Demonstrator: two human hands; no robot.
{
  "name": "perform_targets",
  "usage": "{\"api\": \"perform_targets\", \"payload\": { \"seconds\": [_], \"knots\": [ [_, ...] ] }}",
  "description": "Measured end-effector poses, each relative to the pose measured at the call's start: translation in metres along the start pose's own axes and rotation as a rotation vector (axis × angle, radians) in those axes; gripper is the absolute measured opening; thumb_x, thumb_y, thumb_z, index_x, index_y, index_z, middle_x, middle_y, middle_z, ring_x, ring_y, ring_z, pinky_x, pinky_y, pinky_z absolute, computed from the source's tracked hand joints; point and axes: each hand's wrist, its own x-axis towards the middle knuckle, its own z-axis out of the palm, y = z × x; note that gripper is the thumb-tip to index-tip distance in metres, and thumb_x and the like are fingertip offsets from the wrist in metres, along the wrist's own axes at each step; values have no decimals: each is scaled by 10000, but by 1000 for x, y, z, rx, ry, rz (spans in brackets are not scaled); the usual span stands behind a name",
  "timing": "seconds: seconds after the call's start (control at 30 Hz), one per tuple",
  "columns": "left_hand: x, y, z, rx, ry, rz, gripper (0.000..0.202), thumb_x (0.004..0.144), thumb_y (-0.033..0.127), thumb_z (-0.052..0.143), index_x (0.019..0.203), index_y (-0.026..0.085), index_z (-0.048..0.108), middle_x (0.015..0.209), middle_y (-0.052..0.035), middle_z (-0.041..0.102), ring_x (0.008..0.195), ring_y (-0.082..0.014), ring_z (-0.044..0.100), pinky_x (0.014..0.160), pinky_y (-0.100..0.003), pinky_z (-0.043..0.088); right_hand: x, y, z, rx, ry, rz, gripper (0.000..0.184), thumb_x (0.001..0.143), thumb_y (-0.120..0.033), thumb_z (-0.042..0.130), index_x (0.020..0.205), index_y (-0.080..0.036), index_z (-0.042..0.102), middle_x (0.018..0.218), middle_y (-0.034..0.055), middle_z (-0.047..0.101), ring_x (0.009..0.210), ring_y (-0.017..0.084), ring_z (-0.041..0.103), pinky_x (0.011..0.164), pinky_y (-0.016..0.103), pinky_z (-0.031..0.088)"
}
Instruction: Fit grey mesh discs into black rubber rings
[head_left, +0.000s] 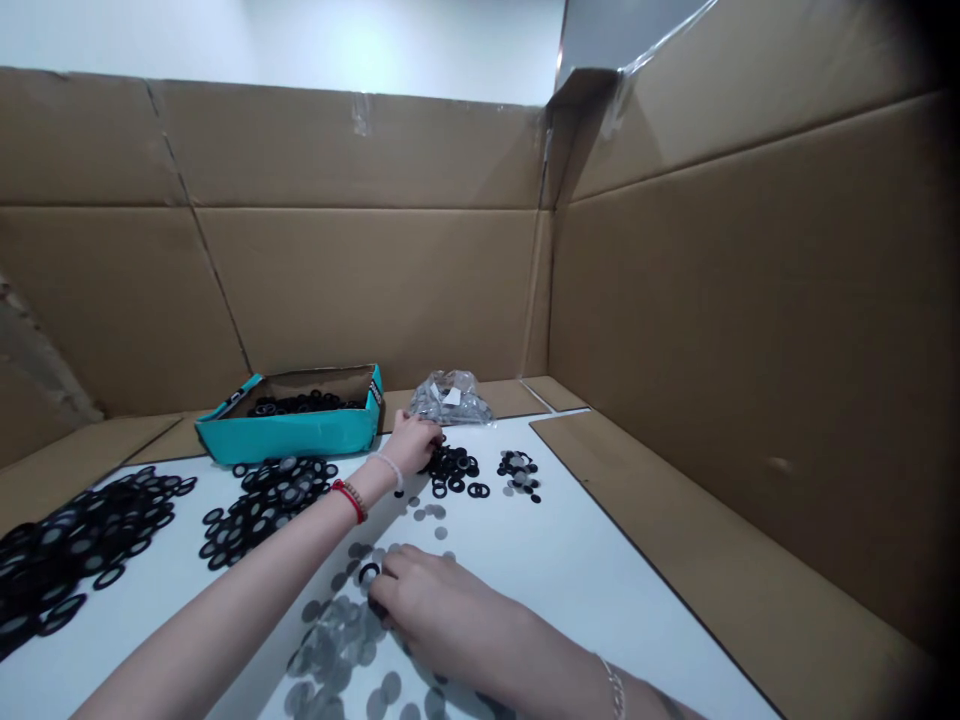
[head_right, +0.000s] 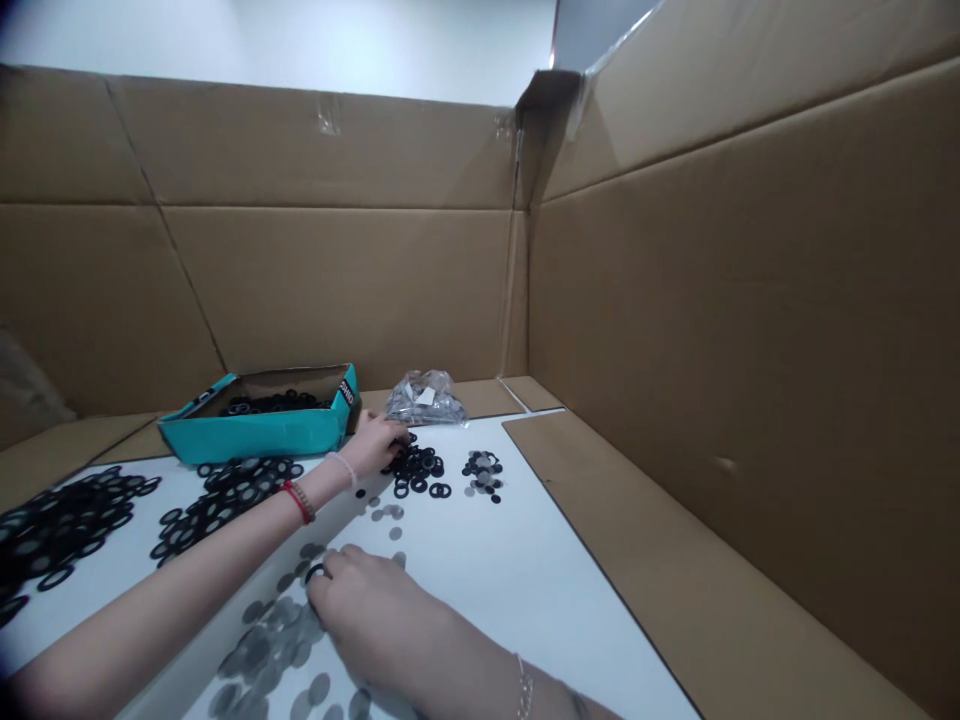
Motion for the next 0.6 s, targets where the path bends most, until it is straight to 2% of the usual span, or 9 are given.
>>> {"api": "perform_targets", "payload": {
  "seconds": [0.13, 0.23, 0.3, 0.37, 0.47, 0.57, 0.6],
  "knots": [
    [-3, -3, -1, -166, 67, -69, 200, 722, 90, 501, 832, 162, 653, 891, -107, 672, 974, -293, 506, 916, -466, 211, 2, 1, -1, 56, -2, 33, 84, 815, -161, 529, 893, -143, 556, 891, 75, 607, 815, 204, 536, 647, 253, 414],
    [-4, -2, -2, -344, 136, -142, 207, 743, 116, 489, 889, 153, 632, 948, -115, 646, 988, -279, 507, 929, -442, 254, 4, 4, -5, 115, 5, 56, 91, 824, -210, 555, 866, -136, 585, 868, 72, 627, 821, 208, 558, 690, 258, 424],
    [-7, 0, -4, -492, 167, -204, 218, 760, 144, 470, 920, 149, 619, 971, -111, 630, 978, -257, 521, 907, -405, 320, 4, 8, -7, 237, 2, 63, 95, 826, -230, 568, 848, -146, 608, 851, 56, 640, 818, 194, 575, 700, 244, 430],
    [-16, 5, -10, -657, 158, -276, 223, 775, 187, 456, 927, 134, 611, 894, -100, 636, 882, -228, 568, 823, -370, 406, 4, 13, -8, 440, -17, 83, 96, 827, -243, 573, 856, -168, 626, 837, 32, 652, 783, 164, 592, 672, 213, 437],
    [-50, 13, -23, -888, 96, -373, 246, 776, 261, 481, 924, 106, 603, 746, -70, 633, 695, -174, 606, 686, -319, 474, 6, 21, -5, 747, -33, 176, 110, 814, -248, 578, 870, -179, 642, 771, 12, 655, 687, 132, 598, 598, 185, 438],
    [-100, 21, -36, -1059, 68, -462, 224, 749, 280, 540, 881, 110, 603, 755, -67, 640, 688, -156, 617, 703, -304, 488, 12, 25, -3, 955, 65, 306, 100, 778, -230, 594, 830, -160, 642, 699, 6, 634, 655, 132, 591, 597, 202, 442],
    [-116, 23, -40, -1183, 72, -537, 201, 729, 265, 575, 859, 115, 606, 754, -63, 641, 702, -158, 619, 723, -303, 485, 15, 26, -2, 1018, 117, 353, 92, 767, -224, 594, 806, -151, 636, 677, 4, 623, 635, 128, 585, 597, 209, 442]
  ]
}}
